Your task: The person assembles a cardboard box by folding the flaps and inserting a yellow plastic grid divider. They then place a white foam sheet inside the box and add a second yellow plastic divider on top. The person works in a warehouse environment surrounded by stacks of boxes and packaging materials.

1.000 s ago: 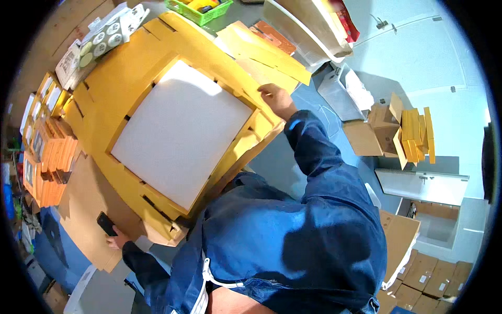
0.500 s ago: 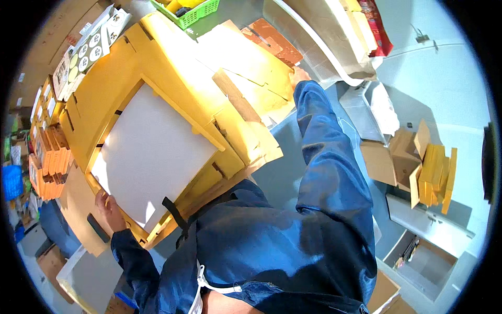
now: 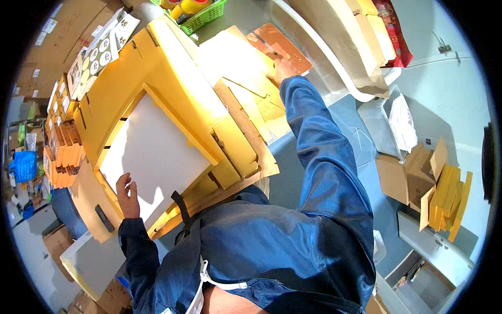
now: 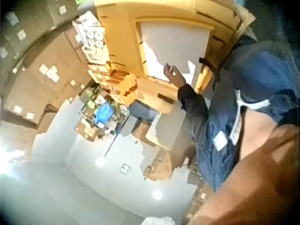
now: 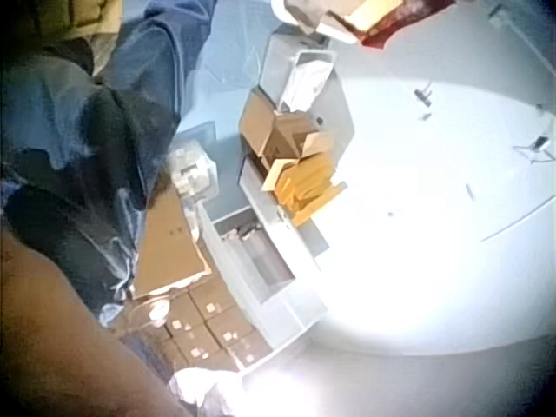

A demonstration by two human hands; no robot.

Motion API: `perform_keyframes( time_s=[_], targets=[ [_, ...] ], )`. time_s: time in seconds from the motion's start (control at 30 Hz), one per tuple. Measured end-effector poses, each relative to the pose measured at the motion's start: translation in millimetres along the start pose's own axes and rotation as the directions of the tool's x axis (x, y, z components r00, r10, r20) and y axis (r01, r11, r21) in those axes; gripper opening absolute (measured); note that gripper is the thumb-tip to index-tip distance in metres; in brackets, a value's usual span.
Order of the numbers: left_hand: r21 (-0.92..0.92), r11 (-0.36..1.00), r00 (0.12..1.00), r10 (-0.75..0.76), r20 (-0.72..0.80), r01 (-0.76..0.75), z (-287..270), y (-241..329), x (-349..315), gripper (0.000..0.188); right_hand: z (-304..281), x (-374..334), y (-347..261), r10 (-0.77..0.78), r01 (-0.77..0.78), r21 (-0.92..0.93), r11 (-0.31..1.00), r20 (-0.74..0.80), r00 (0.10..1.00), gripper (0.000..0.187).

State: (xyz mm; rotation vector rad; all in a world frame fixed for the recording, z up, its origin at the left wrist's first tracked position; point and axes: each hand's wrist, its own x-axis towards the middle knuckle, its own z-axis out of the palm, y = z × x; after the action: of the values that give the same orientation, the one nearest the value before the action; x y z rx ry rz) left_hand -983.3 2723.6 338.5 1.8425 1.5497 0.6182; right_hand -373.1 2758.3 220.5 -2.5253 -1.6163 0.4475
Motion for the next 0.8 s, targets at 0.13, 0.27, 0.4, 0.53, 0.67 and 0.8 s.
perform_keyframes(
  time_s=[0.13, 0.27, 0.4, 0.53, 0.67, 0.8],
  targets=[
    [0.039, 0.998, 0.999, -0.053, -0.008, 0.053, 6, 13, -6, 0.031, 6, 4, -12, 0.053, -0.052, 0.011, 0.999, -0.112, 0.992, 0.055],
    [-0.011, 0.999, 0.999, -0.05, -0.002, 0.05, 11, 10, -13, 0.029, 10, 24, -4, 0.079, -0.102, 0.16, 0.982, 0.144, 0.986, 0.047],
    [-0.027, 0.997, 0.997, -0.072, 0.001, 0.072, 14, 8, -21, 0.029, 10, 38, 6, 0.036, -0.09, 0.296, 0.951, 0.184, 0.982, 0.035],
    [-0.049, 0.995, 0.996, -0.089, 0.016, 0.09, 15, 10, -26, 0.027, -2, 35, 16, -0.016, -0.033, 0.385, 0.922, 0.124, 0.992, 0.029],
    [-0.085, 0.994, 0.997, -0.07, 0.03, 0.073, 16, 15, -24, 0.029, -29, 25, 18, 0.055, -0.043, 0.307, 0.951, -0.03, 0.998, 0.024],
    [-0.284, 0.957, 0.998, -0.062, -0.013, 0.056, 34, 39, -3, 0.031, -65, 1, 0, 0.041, 0.08, 0.536, 0.841, -0.209, 0.977, 0.019]
  ],
)
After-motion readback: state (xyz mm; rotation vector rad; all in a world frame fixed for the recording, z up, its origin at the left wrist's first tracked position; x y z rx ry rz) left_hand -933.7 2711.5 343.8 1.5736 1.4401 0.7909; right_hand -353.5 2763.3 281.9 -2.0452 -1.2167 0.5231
